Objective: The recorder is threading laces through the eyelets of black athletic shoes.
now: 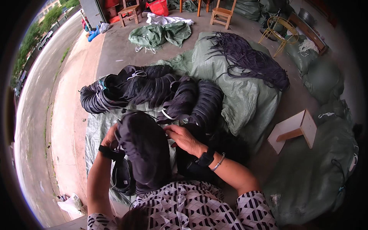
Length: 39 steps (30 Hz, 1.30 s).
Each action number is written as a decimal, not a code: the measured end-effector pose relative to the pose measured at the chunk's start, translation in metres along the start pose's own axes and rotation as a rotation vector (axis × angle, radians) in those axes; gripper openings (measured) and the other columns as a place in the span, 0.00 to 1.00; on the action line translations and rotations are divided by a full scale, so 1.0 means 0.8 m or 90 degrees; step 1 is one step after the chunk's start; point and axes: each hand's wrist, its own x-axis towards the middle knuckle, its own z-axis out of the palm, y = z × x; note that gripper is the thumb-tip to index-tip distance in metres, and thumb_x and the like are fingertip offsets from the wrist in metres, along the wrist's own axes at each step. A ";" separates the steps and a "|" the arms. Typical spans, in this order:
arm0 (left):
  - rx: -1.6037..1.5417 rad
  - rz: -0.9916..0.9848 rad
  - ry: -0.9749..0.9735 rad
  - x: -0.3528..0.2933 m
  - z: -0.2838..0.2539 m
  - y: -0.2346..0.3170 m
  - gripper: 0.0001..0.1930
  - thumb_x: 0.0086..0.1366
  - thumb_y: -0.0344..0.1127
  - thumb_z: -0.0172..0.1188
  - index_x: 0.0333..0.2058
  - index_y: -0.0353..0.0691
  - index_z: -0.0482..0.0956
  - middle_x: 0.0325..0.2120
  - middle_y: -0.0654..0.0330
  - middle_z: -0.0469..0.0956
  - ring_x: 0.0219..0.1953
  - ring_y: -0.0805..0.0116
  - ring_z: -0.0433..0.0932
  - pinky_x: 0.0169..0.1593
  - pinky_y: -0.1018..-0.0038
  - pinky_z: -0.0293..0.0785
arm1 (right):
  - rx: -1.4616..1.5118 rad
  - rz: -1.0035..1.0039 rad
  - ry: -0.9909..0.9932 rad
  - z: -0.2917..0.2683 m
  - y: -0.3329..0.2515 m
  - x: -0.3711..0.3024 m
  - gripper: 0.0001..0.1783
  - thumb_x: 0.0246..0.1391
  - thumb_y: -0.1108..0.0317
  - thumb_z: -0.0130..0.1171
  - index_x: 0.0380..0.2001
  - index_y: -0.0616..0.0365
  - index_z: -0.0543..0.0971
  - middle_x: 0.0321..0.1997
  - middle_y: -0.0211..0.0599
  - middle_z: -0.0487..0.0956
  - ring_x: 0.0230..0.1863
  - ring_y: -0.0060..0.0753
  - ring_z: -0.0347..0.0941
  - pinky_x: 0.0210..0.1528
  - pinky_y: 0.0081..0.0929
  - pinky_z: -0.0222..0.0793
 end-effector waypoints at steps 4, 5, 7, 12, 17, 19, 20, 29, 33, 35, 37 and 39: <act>-0.169 0.097 0.074 0.010 -0.054 -0.040 0.18 0.67 0.35 0.49 0.52 0.30 0.71 0.46 0.56 0.77 0.43 0.66 0.78 0.49 0.72 0.75 | -0.096 -0.046 -0.005 0.005 0.002 0.012 0.16 0.61 0.62 0.52 0.49 0.58 0.74 0.34 0.28 0.78 0.32 0.15 0.71 0.31 0.18 0.69; -0.166 0.075 0.062 0.011 -0.055 -0.037 0.18 0.67 0.34 0.50 0.52 0.30 0.71 0.46 0.55 0.76 0.44 0.65 0.78 0.49 0.72 0.75 | -0.091 -0.045 -0.001 0.002 0.003 0.014 0.16 0.61 0.62 0.52 0.49 0.58 0.74 0.34 0.28 0.78 0.32 0.15 0.71 0.31 0.18 0.69; -0.162 0.032 0.036 0.012 -0.056 -0.029 0.19 0.67 0.34 0.50 0.54 0.31 0.70 0.48 0.54 0.75 0.46 0.64 0.77 0.51 0.71 0.74 | -0.092 -0.062 -0.003 -0.001 0.002 0.019 0.16 0.61 0.63 0.52 0.48 0.59 0.74 0.33 0.29 0.78 0.32 0.16 0.71 0.32 0.18 0.69; -0.003 -0.007 0.010 -0.010 -0.021 0.009 0.19 0.66 0.32 0.50 0.55 0.33 0.70 0.50 0.54 0.75 0.48 0.64 0.77 0.52 0.70 0.74 | -0.085 -0.188 0.124 0.001 -0.029 0.035 0.18 0.62 0.60 0.53 0.49 0.62 0.74 0.38 0.31 0.78 0.39 0.18 0.71 0.42 0.19 0.68; 0.801 0.119 -0.047 -0.001 0.043 0.047 0.19 0.67 0.39 0.50 0.49 0.31 0.74 0.44 0.56 0.79 0.46 0.68 0.75 0.52 0.72 0.68 | -0.004 -0.177 0.088 0.023 -0.062 0.048 0.30 0.61 0.46 0.51 0.57 0.58 0.69 0.54 0.31 0.73 0.53 0.23 0.69 0.48 0.21 0.68; 0.606 0.094 -0.094 0.005 0.068 0.059 0.22 0.66 0.42 0.48 0.53 0.34 0.72 0.46 0.54 0.78 0.50 0.64 0.74 0.56 0.71 0.66 | -0.060 -0.023 0.010 0.013 -0.032 0.064 0.31 0.60 0.46 0.52 0.57 0.59 0.69 0.54 0.31 0.73 0.54 0.25 0.69 0.52 0.23 0.67; 0.464 -0.014 -0.109 -0.002 0.065 0.055 0.27 0.68 0.50 0.47 0.59 0.39 0.67 0.53 0.54 0.73 0.56 0.64 0.69 0.59 0.73 0.63 | 0.237 0.162 -0.099 0.014 -0.028 0.063 0.31 0.57 0.45 0.55 0.54 0.58 0.72 0.52 0.34 0.75 0.53 0.27 0.70 0.54 0.28 0.66; 0.172 0.122 0.043 -0.094 0.069 0.078 0.38 0.70 0.63 0.33 0.56 0.30 0.67 0.50 0.55 0.74 0.53 0.70 0.71 0.59 0.73 0.64 | 0.036 -0.132 -0.133 0.052 -0.119 0.035 0.38 0.48 0.48 0.66 0.56 0.62 0.68 0.52 0.38 0.74 0.54 0.30 0.70 0.56 0.26 0.65; 0.165 0.137 -0.149 -0.193 0.048 0.165 0.40 0.57 0.68 0.56 0.43 0.28 0.77 0.35 0.59 0.80 0.38 0.75 0.77 0.45 0.78 0.70 | -0.407 -0.591 -0.264 0.126 -0.222 0.013 0.58 0.30 0.44 0.75 0.62 0.63 0.61 0.59 0.44 0.67 0.58 0.41 0.66 0.62 0.35 0.59; 0.275 0.073 -0.175 -0.230 0.056 0.188 0.34 0.49 0.56 0.71 0.41 0.28 0.78 0.33 0.60 0.80 0.35 0.75 0.77 0.41 0.77 0.72 | -0.518 -0.740 -0.287 0.160 -0.226 0.016 0.61 0.25 0.42 0.75 0.62 0.61 0.61 0.59 0.45 0.66 0.57 0.47 0.65 0.59 0.40 0.59; 0.386 -0.031 -0.117 -0.245 0.055 0.181 0.24 0.47 0.45 0.75 0.36 0.30 0.80 0.27 0.60 0.80 0.33 0.76 0.77 0.39 0.76 0.72 | -0.537 -0.757 -0.307 0.179 -0.198 0.026 0.59 0.24 0.48 0.75 0.63 0.55 0.60 0.60 0.44 0.63 0.57 0.48 0.62 0.59 0.42 0.57; 0.516 -0.017 -0.049 -0.236 0.021 0.133 0.23 0.49 0.44 0.74 0.34 0.30 0.80 0.25 0.59 0.80 0.31 0.75 0.77 0.38 0.75 0.72 | -0.704 -0.730 -0.330 0.186 -0.161 0.046 0.57 0.27 0.51 0.74 0.63 0.56 0.60 0.62 0.44 0.62 0.59 0.48 0.61 0.61 0.41 0.56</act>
